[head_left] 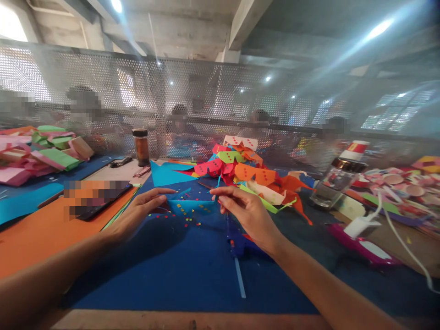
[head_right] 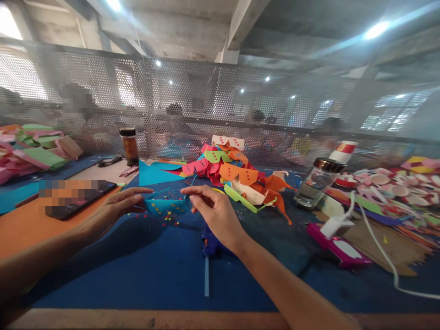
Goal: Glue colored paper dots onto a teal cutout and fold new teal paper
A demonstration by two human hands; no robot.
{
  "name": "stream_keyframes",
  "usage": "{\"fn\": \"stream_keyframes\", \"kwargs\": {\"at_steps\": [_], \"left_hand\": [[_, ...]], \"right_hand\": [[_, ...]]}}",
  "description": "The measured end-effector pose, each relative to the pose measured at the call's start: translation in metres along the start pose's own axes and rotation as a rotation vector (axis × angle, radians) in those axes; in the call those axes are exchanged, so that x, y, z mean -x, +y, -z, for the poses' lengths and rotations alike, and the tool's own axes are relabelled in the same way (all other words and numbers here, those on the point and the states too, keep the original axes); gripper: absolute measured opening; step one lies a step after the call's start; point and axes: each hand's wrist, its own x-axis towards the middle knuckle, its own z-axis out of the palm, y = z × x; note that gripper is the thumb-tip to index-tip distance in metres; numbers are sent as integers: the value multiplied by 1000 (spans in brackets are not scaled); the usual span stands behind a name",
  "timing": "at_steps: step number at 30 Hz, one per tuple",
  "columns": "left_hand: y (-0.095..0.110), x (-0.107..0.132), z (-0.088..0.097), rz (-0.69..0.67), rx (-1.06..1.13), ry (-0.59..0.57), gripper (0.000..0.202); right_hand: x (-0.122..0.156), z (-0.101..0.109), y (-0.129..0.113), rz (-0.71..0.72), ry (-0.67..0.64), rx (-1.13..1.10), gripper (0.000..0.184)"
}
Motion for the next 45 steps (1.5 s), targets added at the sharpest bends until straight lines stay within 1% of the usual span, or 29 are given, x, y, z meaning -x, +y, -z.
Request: {"fn": "stream_keyframes", "kwargs": {"at_steps": [5, 10, 19, 22, 24, 26, 28, 29, 33, 34, 38, 41, 45], "left_hand": [[2, 2, 0, 15, -54, -21, 37], [5, 5, -1, -2, -210, 10, 38], [-1, 3, -3, -42, -363, 49, 40], [-2, 4, -3, -76, -402, 66, 40], [1, 5, -5, -136, -406, 99, 37], [8, 7, -10, -228, -413, 133, 33], [19, 10, -19, -278, -408, 126, 31], [24, 11, -25, -291, -392, 109, 29], [39, 13, -49, -264, -285, 28, 28], [41, 12, -54, -259, -270, 27, 28], [38, 7, -67, -248, -266, 109, 21], [33, 5, -69, -254, -238, 148, 15], [31, 4, -68, -244, -229, 156, 14]], "right_hand": [[4, -3, -5, -13, -15, 13, 23], [7, -7, -5, -4, -41, 22, 24], [11, -12, -5, 74, -40, 134, 24], [13, -14, -7, 136, -31, 164, 25], [13, -16, -7, 192, -28, 192, 26], [13, -17, -7, 258, -34, 235, 27], [14, -19, -5, 319, -54, 284, 30], [14, -19, -4, 346, -67, 309, 31], [16, -20, 3, 446, -111, 454, 36], [17, -19, 5, 471, -114, 504, 36], [19, -19, 10, 577, -100, 674, 33], [20, -22, 9, 645, -110, 737, 30], [23, -26, 3, 657, -176, 752, 29]]}}
